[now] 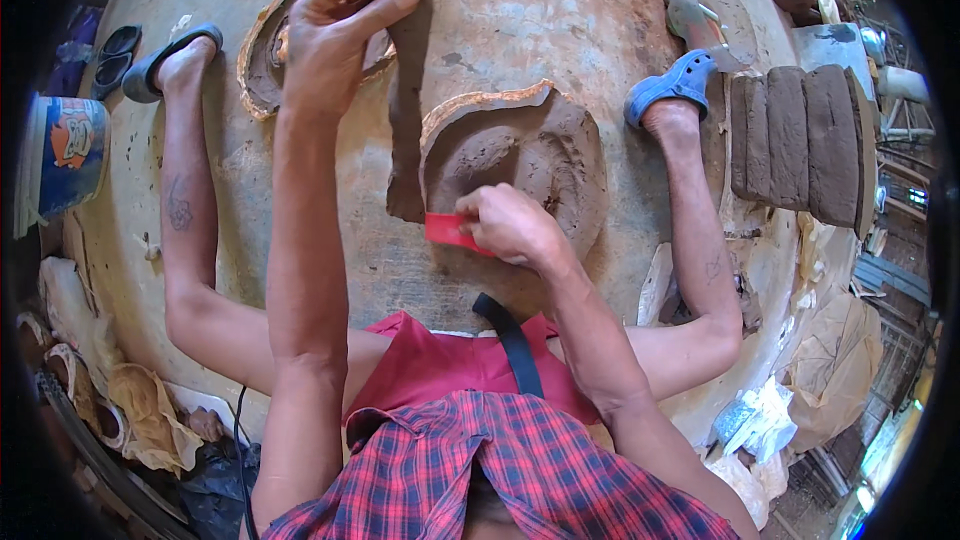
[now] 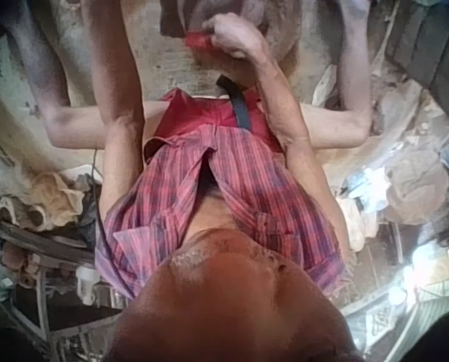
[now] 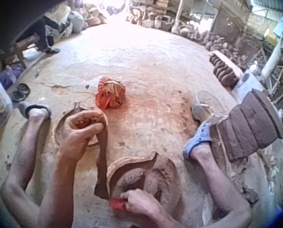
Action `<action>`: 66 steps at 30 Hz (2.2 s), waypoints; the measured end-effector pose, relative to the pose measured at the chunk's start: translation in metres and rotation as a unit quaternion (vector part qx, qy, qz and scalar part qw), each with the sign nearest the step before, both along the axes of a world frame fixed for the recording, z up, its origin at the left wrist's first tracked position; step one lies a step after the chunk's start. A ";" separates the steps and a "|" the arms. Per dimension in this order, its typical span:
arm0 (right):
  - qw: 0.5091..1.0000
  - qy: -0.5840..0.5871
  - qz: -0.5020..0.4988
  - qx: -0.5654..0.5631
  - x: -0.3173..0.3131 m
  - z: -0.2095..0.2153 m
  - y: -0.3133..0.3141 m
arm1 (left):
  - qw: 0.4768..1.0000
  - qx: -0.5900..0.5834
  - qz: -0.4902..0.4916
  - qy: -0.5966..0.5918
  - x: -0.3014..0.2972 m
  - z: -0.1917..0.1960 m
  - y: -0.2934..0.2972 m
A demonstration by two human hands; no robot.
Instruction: The person molds clay by hand using a small tool, first shaping a piece within a wooden frame and then flattening and pressing a second slab of clay.
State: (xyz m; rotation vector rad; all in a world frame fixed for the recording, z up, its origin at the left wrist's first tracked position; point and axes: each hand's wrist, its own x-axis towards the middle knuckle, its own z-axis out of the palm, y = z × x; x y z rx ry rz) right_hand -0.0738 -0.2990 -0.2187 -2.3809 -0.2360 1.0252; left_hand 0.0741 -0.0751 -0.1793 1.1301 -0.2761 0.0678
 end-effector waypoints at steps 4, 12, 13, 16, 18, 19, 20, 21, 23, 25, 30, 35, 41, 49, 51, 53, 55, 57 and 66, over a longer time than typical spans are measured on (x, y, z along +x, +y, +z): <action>0.997 -0.045 -0.065 0.006 -0.001 0.035 -0.037 | 1.000 0.020 -0.002 -0.019 -0.028 0.048 0.008; 0.796 -0.542 -0.123 0.240 0.044 0.137 -0.028 | 0.907 0.292 -0.032 -0.303 -0.045 0.181 -0.087; 0.769 -0.555 -0.176 0.263 0.049 0.148 -0.038 | 0.871 0.275 -0.060 -0.403 -0.042 0.201 -0.096; 0.715 -0.619 -0.249 0.208 0.054 0.174 -0.087 | 0.894 0.227 -0.099 -0.373 -0.014 0.230 -0.105; 0.667 -0.682 -0.261 0.148 0.022 0.188 -0.175 | 0.934 0.249 -0.066 -0.248 0.009 0.198 -0.122; 0.646 -0.702 -0.273 0.128 0.002 0.198 -0.211 | 0.936 0.295 -0.042 -0.186 0.014 0.182 -0.124; 0.640 -0.703 -0.295 0.095 -0.025 0.214 -0.234 | 0.943 0.313 -0.051 -0.102 0.014 0.146 -0.122; 0.630 -0.714 -0.300 0.063 -0.048 0.228 -0.256 | 0.933 0.325 -0.084 -0.127 0.022 0.098 -0.114; 0.625 -0.700 -0.343 0.032 -0.103 0.243 -0.294 | 0.882 0.462 -0.083 -0.029 0.019 -0.014 -0.082; 0.637 -0.654 -0.405 0.049 -0.144 0.227 -0.337 | 0.845 0.523 -0.112 -0.015 0.025 -0.116 -0.011; 0.687 -0.310 -0.563 -0.340 -0.344 0.114 -0.434 | 0.863 0.441 -0.190 0.153 -0.054 -0.149 -0.053; 0.491 -0.439 -0.648 -0.382 -0.329 0.110 -0.410 | 0.878 0.375 -0.061 0.292 -0.096 -0.154 -0.003; 0.579 -0.509 -0.624 -0.128 -0.200 0.125 -0.307 | 0.904 0.136 0.091 0.395 -0.243 -0.160 -0.031; 0.781 -0.247 -0.551 0.156 -0.029 0.010 -0.131 | 0.766 0.011 -0.191 0.614 -0.316 -0.123 -0.104; 0.784 -0.241 -0.544 0.176 -0.011 -0.011 -0.103 | 0.769 0.017 -0.198 0.607 -0.309 -0.114 -0.112; 0.787 -0.175 -0.559 0.195 0.005 -0.023 -0.083 | 0.766 0.030 -0.197 0.611 -0.303 -0.098 -0.112; 0.804 -0.152 -0.546 0.180 0.020 -0.024 -0.064 | 0.759 0.067 -0.228 0.606 -0.298 -0.097 -0.093; 0.826 -0.133 -0.522 0.166 0.028 -0.035 -0.057 | 0.714 0.085 -0.276 0.638 -0.291 -0.099 -0.066; 0.819 -0.099 -0.541 0.167 0.048 -0.040 -0.025 | 0.754 -0.044 0.032 0.654 -0.279 -0.091 -0.051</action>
